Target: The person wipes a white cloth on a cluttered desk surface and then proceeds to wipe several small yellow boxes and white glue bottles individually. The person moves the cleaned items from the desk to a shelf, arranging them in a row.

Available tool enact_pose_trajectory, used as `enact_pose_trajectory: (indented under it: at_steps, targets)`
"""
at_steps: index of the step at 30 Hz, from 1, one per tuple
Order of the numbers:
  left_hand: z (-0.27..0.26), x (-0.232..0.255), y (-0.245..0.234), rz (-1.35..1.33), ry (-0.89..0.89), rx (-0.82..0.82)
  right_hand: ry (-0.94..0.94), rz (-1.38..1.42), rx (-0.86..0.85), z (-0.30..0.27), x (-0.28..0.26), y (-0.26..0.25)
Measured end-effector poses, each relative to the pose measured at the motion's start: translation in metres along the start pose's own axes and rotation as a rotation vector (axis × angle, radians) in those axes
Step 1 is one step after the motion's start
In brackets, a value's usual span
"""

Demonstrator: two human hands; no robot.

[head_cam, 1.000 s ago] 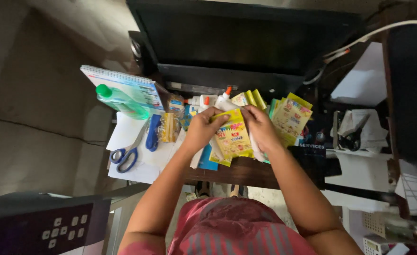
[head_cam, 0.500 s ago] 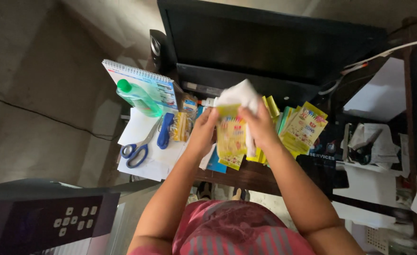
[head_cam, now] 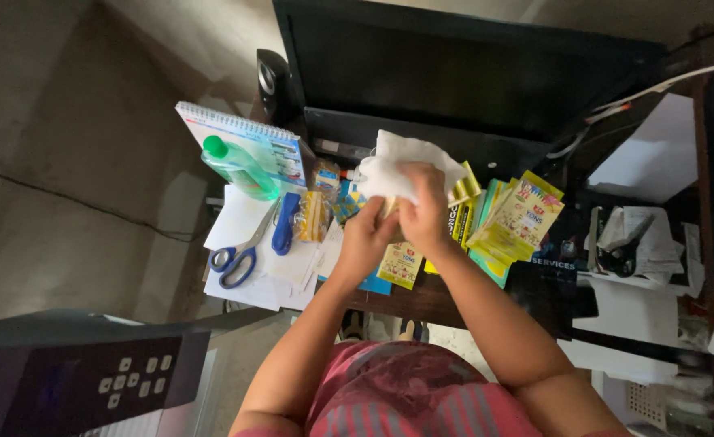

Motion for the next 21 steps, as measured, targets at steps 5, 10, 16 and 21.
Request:
enact_pose_trajectory:
  at_steps: [5, 10, 16, 21]
  targets:
    - [0.000, -0.019, 0.001, -0.170, 0.024, 0.029, 0.389, 0.113, 0.014, -0.007, 0.001, -0.003]
    - [-0.003, 0.000, -0.008, -0.216, 0.039, 0.045, 0.117, -0.026, 0.081, 0.008, -0.013, -0.004]
    - [-0.003, -0.029, -0.007, -0.425, -0.045, -0.036, 0.597, 0.063, -0.144, 0.016, 0.016, -0.009]
    - [-0.001, -0.015, -0.020, -0.493, -0.066, 0.053, 0.605, 0.152, 0.366, -0.013, 0.044, -0.005]
Point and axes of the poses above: each hand's wrist, its own z-axis towards the middle knuckle, its own y-axis out of the palm, x = y × z, the point moved 1 cm from there along z, towards the middle knuckle, and after that the axes turned 3 degrees about -x, right-handed, at the moved point
